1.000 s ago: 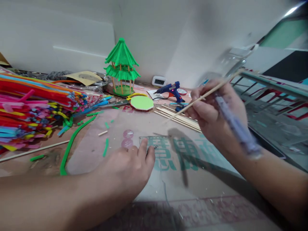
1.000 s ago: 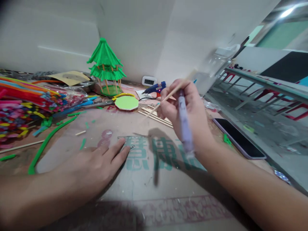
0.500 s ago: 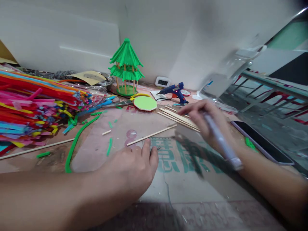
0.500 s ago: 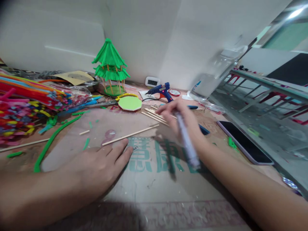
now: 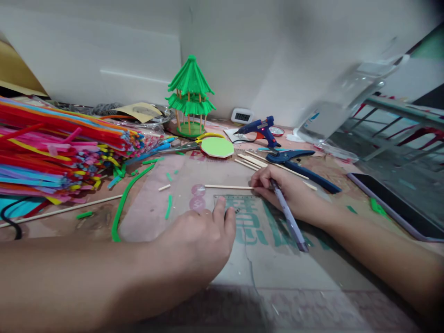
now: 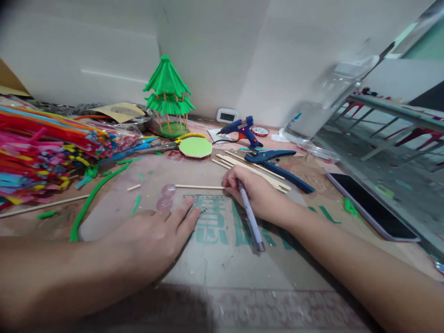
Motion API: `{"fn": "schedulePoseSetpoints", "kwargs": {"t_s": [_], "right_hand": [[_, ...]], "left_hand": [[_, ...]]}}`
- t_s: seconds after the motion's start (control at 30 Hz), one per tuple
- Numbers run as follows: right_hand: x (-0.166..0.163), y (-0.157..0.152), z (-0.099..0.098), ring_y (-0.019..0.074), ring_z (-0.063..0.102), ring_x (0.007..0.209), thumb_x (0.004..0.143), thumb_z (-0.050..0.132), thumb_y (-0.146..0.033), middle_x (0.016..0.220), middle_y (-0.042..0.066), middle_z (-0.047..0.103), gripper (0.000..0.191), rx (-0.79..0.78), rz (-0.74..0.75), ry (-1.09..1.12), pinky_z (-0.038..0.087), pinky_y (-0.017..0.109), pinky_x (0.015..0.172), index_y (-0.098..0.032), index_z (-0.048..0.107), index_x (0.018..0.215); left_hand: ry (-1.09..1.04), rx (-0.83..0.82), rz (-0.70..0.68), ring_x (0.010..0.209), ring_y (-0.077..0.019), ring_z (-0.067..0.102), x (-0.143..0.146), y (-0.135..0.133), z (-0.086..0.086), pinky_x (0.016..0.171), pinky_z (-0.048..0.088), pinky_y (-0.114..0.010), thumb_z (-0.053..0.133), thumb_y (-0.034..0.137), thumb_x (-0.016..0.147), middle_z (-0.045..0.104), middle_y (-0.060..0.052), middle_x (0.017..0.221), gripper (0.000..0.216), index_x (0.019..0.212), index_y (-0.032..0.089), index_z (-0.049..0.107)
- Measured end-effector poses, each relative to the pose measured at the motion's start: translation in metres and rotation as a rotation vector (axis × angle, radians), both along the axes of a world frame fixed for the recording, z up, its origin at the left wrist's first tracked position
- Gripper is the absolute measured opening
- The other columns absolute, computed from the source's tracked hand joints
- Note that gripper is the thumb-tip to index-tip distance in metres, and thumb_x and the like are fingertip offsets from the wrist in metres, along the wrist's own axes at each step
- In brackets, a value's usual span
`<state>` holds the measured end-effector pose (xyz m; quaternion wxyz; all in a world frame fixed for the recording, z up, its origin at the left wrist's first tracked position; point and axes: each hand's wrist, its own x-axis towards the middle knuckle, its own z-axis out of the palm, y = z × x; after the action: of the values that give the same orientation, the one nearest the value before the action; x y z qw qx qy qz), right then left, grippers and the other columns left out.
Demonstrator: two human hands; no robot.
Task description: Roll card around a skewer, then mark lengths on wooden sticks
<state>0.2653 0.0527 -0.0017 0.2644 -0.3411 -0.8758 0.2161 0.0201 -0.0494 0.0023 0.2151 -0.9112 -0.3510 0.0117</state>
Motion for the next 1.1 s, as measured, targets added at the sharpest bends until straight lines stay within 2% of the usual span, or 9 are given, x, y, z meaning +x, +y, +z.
{"fn": "schedulePoseSetpoints", "kwargs": {"t_s": [0.17,0.27,0.43,0.57,0.7,0.83,1.1], "right_hand": [[-0.011,-0.007,0.005,0.0205,0.066,0.092,0.091,0.062,-0.019,0.102,0.008,0.067,0.025,-0.044,-0.008,0.064,0.055,0.035,0.077,-0.025,0.038,0.085],[-0.023,-0.008,0.002,0.0209,0.068,0.098,0.094,0.059,-0.019,0.110,0.008,0.069,0.023,-0.067,0.041,0.078,0.055,0.036,0.081,-0.024,0.039,0.083],[-0.022,-0.003,-0.006,0.0169,0.063,0.085,0.093,0.058,-0.014,0.098,0.004,0.069,0.027,0.012,0.093,0.016,0.050,0.031,0.076,-0.023,0.039,0.077],[-0.014,-0.002,-0.006,0.0160,0.061,0.083,0.094,0.057,-0.013,0.096,0.003,0.067,0.027,0.029,0.096,0.011,0.049,0.030,0.075,-0.023,0.039,0.077],[-0.016,-0.008,-0.001,0.0187,0.064,0.089,0.094,0.059,-0.015,0.101,0.005,0.068,0.025,0.014,0.091,0.026,0.051,0.033,0.079,-0.024,0.040,0.080],[-0.024,-0.012,0.003,0.0212,0.068,0.101,0.093,0.057,-0.012,0.108,0.008,0.072,0.023,0.022,0.151,0.039,0.052,0.035,0.083,-0.023,0.044,0.078],[-0.024,-0.009,0.000,0.0200,0.067,0.095,0.090,0.056,-0.005,0.110,0.006,0.076,0.030,0.157,0.222,-0.038,0.050,0.032,0.078,-0.021,0.040,0.070]], "left_hand": [[-0.004,0.001,-0.033,0.064,-0.0261,0.075,-0.002,0.001,-0.002,0.041,0.052,-0.029,0.049,0.009,0.089,0.065,-0.031,0.129,0.049,0.136,0.006,0.063],[-0.014,0.015,-0.026,0.064,-0.0268,0.074,-0.001,0.000,-0.003,0.041,0.051,-0.030,0.049,0.009,0.089,0.066,-0.031,0.128,0.049,0.135,0.006,0.063],[-0.007,0.004,-0.035,0.061,-0.0272,0.074,-0.001,0.000,-0.001,0.039,0.050,-0.030,0.048,0.004,0.084,0.066,-0.032,0.127,0.053,0.136,0.004,0.062],[-0.012,0.004,-0.036,0.059,-0.0272,0.074,-0.002,0.001,-0.001,0.038,0.049,-0.030,0.046,0.000,0.081,0.067,-0.032,0.126,0.058,0.137,0.003,0.061],[-0.018,0.020,-0.039,0.059,-0.0264,0.074,-0.003,0.000,-0.002,0.040,0.050,-0.030,0.047,0.002,0.082,0.066,-0.032,0.127,0.055,0.135,0.004,0.063],[-0.025,0.060,-0.045,0.059,-0.0258,0.073,-0.003,0.000,-0.003,0.040,0.050,-0.030,0.050,0.006,0.084,0.068,-0.031,0.124,0.050,0.131,0.004,0.066],[-0.074,0.118,-0.077,0.054,-0.0238,0.071,-0.004,0.001,-0.009,0.037,0.046,-0.028,0.050,0.005,0.079,0.070,-0.030,0.122,0.052,0.127,0.004,0.068]]}}
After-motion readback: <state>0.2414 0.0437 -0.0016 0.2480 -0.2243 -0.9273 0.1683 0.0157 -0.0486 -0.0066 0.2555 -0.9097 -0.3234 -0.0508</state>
